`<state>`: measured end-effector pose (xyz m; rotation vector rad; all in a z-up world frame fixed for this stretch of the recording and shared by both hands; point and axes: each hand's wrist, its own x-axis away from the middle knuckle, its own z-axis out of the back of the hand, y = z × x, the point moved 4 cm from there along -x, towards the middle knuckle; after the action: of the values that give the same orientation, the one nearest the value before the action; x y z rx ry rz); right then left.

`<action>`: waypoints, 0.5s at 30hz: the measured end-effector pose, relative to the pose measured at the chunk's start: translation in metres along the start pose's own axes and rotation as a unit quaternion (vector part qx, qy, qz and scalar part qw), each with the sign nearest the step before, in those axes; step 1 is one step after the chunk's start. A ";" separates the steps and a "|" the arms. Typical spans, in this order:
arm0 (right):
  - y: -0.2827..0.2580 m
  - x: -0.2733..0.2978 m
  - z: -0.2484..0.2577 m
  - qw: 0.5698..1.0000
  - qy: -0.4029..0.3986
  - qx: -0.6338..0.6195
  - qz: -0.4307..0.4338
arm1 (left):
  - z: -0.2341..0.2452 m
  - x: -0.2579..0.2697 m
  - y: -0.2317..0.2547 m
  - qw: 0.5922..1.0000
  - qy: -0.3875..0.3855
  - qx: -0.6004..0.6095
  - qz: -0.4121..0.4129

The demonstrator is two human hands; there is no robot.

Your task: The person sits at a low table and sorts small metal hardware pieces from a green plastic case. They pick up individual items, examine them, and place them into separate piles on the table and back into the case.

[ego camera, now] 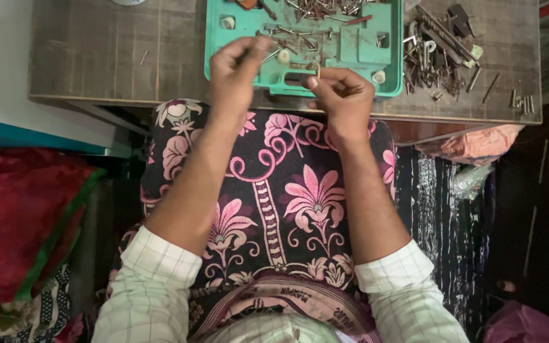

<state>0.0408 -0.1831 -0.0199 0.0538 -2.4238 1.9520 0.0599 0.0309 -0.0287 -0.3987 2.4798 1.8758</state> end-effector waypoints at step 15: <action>-0.001 0.003 -0.073 0.979 -0.113 0.168 0.000 | -0.093 0.152 -0.107 0.831 -0.323 -0.443 0.095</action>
<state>0.0376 -0.1123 -0.0028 0.2979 -2.1776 2.4566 -0.0513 -0.1136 -0.1270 0.4659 1.1600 2.5618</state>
